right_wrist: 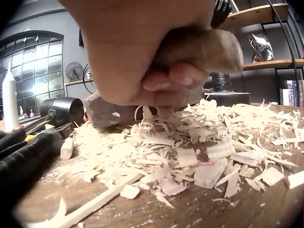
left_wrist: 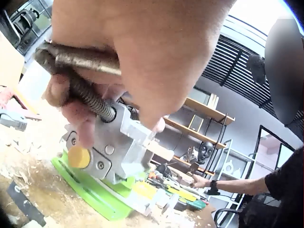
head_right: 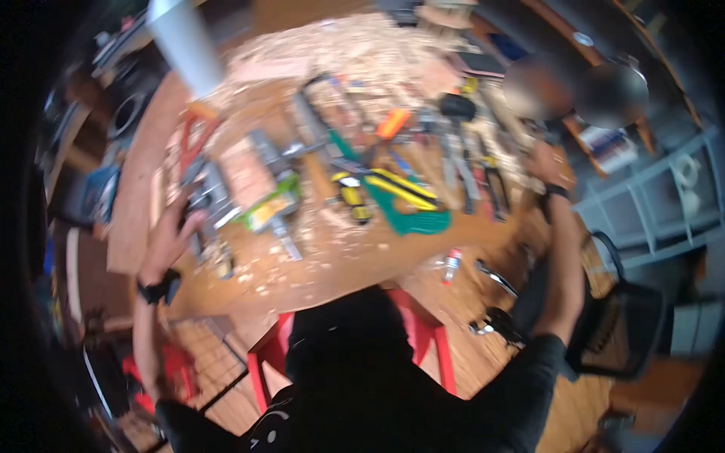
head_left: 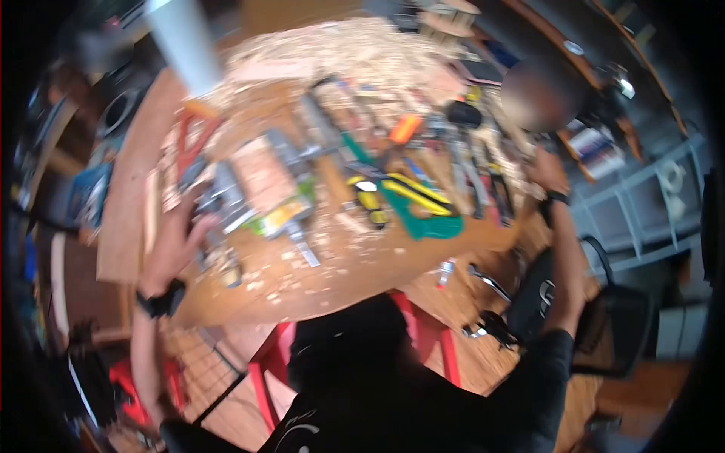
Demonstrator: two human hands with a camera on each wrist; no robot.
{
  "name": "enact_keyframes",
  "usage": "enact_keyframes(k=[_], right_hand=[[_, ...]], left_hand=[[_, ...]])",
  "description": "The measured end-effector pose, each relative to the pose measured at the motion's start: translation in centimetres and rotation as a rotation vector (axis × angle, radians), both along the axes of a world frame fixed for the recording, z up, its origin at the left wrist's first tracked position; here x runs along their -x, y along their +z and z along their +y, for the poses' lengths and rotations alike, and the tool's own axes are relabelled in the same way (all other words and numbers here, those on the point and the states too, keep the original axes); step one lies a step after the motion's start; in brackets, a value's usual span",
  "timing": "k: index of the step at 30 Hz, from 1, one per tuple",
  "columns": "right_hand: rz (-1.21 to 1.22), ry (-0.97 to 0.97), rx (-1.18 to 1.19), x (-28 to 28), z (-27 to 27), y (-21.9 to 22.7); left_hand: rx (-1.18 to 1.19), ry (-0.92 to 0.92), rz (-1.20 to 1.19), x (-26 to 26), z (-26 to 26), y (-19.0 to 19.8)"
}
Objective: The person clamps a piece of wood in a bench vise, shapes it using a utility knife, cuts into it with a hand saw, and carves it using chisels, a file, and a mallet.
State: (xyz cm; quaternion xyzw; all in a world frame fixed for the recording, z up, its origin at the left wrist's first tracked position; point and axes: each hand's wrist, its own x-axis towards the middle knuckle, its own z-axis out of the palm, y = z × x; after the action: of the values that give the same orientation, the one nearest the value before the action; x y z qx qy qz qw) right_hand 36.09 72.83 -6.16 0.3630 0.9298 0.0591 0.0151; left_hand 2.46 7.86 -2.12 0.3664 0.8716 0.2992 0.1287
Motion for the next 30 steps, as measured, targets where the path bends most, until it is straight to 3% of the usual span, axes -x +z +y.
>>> enact_keyframes(k=[1, 2, 3, 7, 9, 12, 14, 15, 16, 17, 20, 21, 24, 26, 28, 30], right_hand=[[0.098, 0.013, 0.141, -0.2, 0.7, -0.9], [0.089, -0.062, 0.008, 0.0, -0.8, -0.7], [0.139, -0.016, -0.036, -0.6, 0.4, -1.9], [0.149, -0.068, -0.041, -0.8, -0.4, -2.3], [0.143, -0.062, -0.090, -2.2, 1.5, -3.8], [0.138, 0.065, -0.135, -3.9, 4.6, -5.5], [0.161, 0.197, -0.285, -4.1, 4.6, -5.4], [0.158, 0.199, -0.287, -4.4, 4.5, -5.4], [0.125, 0.101, -0.209, -4.4, 4.0, -5.0], [0.092, 0.006, -0.131, -4.3, 3.5, -4.2], [0.251, 0.163, 0.040, -6.1, 3.5, -2.1], [0.184, 0.101, 0.023, -6.7, 4.6, -2.0], [0.045, 0.014, -0.123, -5.6, -0.1, 2.8], [0.091, 0.021, -0.131, -3.6, -4.7, 5.5], [0.296, 0.215, -0.087, 0.2, -12.3, 8.1], [0.438, 0.374, 0.198, 2.6, -15.5, 7.0]], left_hand=[[-0.093, -0.038, 0.242, 0.9, -0.6, -2.2], [-0.061, -0.021, 0.210, 0.5, 0.2, -1.0], [-0.125, -0.008, 0.206, 0.3, 0.5, -1.0], [-0.080, 0.048, 0.253, 0.5, 0.6, -0.6], [-0.206, 0.089, 0.081, 1.2, 0.6, -0.9], [-0.131, 0.191, -0.040, -0.1, 1.3, 1.3], [-0.179, 0.139, -0.019, 0.5, 1.2, 1.2], [-0.197, 0.184, -0.188, 0.9, 1.2, 1.4], [-0.214, 0.229, -0.358, 1.2, 1.2, 1.6], [-0.220, 0.233, -0.361, 1.7, 1.1, 1.3], [-0.259, 0.203, -0.472, 3.6, 0.8, 0.6], [-0.256, 0.195, -0.535, 4.1, 0.6, 0.6], [-0.214, 0.204, -0.591, 5.4, 0.1, -0.2], [-0.078, 0.238, -0.653, 5.5, 0.2, -0.6], [-0.071, 0.214, -0.636, 5.9, -0.3, -1.5], [-0.086, 0.199, -0.660, 6.3, -0.7, -2.2]])
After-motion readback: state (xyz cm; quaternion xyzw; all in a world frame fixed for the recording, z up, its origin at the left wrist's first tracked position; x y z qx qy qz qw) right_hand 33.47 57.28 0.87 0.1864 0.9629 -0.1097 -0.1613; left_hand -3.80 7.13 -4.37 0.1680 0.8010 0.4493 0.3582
